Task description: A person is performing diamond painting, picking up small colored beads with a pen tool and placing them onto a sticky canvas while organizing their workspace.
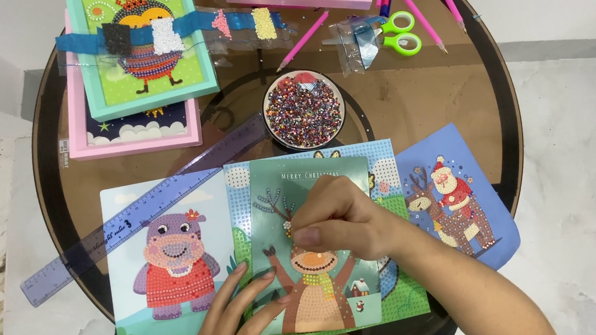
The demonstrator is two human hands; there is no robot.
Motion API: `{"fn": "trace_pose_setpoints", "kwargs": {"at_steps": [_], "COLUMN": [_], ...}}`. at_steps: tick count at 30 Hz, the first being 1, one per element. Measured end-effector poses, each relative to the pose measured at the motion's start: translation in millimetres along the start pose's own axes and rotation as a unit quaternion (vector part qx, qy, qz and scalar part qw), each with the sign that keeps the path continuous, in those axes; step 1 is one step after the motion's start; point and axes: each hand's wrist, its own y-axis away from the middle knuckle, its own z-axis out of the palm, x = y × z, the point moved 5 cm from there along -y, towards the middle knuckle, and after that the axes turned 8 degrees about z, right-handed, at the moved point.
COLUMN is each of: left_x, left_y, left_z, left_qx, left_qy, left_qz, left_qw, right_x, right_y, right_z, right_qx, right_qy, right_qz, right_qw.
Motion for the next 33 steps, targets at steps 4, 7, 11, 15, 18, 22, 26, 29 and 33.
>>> {"fn": "trace_pose_setpoints", "kwargs": {"at_steps": [4,7,11,15,18,22,26,29,33], "left_x": [-1.1,-0.7,-2.2,-0.6,-0.6,-2.7,-2.2,-1.3,-3.9], "left_y": [0.7,0.2,1.9,0.8,1.0,2.3,2.4,1.6,3.6], "left_z": [1.4,-0.1,2.4,0.6,0.8,2.7,2.7,1.6,4.7], "left_qx": [-0.006,0.011,0.000,0.007,0.004,-0.001,0.004,-0.003,-0.008], "left_qy": [0.004,0.006,0.008,0.008,0.011,0.011,0.004,0.006,0.011], "left_qz": [-0.004,0.003,0.007,0.003,-0.002,0.007,0.012,-0.001,0.006], "left_qw": [1.000,1.000,1.000,1.000,1.000,1.000,1.000,1.000,1.000], "right_x": [0.7,-0.7,0.4,1.4,1.4,-0.1,0.8,2.1,-0.7], "right_y": [-0.6,-1.0,-0.5,-0.6,-0.9,-1.6,-1.7,-1.5,-1.8], "right_z": [0.4,1.0,0.7,1.0,1.2,1.7,2.3,2.5,4.6], "right_qx": [-0.008,-0.008,-0.005,-0.009,-0.006,-0.009,-0.012,-0.013,-0.021], "right_qy": [-0.007,0.021,0.018,0.016,0.017,0.022,0.018,0.015,0.042], "right_qz": [0.000,-0.004,-0.002,-0.007,-0.006,-0.011,-0.004,-0.006,-0.014], "right_qw": [1.000,1.000,1.000,1.000,1.000,1.000,1.000,1.000,0.999]}}
